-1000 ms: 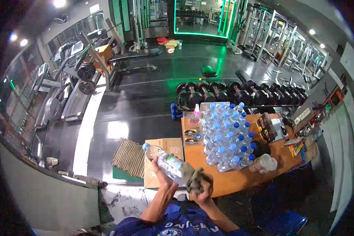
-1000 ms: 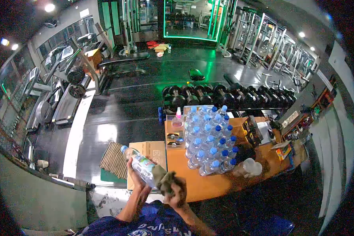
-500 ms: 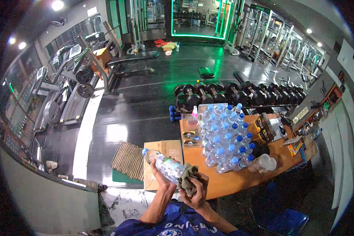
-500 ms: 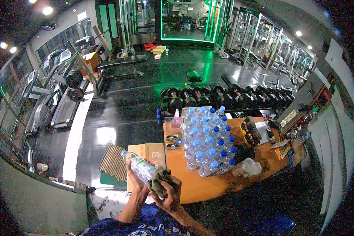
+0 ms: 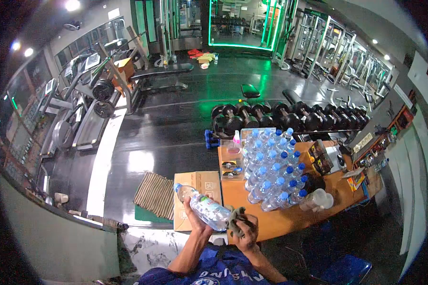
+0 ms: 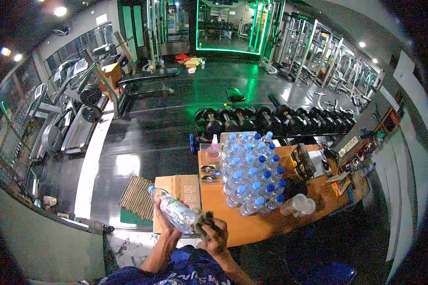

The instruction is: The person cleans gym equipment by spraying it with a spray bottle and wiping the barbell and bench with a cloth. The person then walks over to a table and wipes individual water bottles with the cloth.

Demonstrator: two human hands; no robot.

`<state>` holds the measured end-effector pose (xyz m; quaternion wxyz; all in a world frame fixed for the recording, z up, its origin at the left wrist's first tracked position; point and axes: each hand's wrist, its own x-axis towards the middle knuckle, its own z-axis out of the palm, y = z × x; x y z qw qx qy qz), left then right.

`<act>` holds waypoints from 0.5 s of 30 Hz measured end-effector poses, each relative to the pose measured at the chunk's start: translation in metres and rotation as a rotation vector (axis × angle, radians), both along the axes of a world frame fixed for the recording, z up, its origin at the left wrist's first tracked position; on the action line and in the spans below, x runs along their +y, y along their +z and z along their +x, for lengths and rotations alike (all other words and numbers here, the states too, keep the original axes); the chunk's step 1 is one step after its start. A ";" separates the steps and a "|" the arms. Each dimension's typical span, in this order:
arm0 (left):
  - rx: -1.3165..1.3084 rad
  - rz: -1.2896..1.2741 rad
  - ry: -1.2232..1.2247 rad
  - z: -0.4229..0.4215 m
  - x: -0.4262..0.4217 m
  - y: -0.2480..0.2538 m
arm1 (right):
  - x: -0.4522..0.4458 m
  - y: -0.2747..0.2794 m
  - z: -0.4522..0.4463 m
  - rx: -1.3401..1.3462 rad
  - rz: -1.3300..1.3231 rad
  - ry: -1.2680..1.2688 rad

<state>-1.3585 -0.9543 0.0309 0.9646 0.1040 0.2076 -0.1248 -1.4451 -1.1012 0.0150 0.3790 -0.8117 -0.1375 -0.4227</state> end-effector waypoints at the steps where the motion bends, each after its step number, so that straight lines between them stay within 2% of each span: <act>1: 0.007 -0.011 -0.011 -0.001 0.003 -0.003 | -0.003 0.000 -0.002 0.062 0.020 -0.026; 4: 0.018 0.061 -0.021 -0.005 0.006 0.000 | -0.013 -0.010 -0.011 0.253 0.119 -0.087; 8: 0.017 0.066 -0.025 -0.014 0.003 -0.005 | -0.015 -0.016 -0.022 0.298 0.297 -0.142; 11: 0.045 0.040 -0.005 -0.015 -0.007 -0.003 | -0.004 0.019 -0.030 0.087 0.016 -0.100; 13: 0.047 0.055 0.000 -0.016 -0.010 -0.010 | -0.003 0.033 -0.027 -0.081 -0.117 0.130; 15: 0.039 0.026 -0.050 -0.016 -0.010 -0.010 | 0.003 0.039 -0.034 0.107 -0.295 0.126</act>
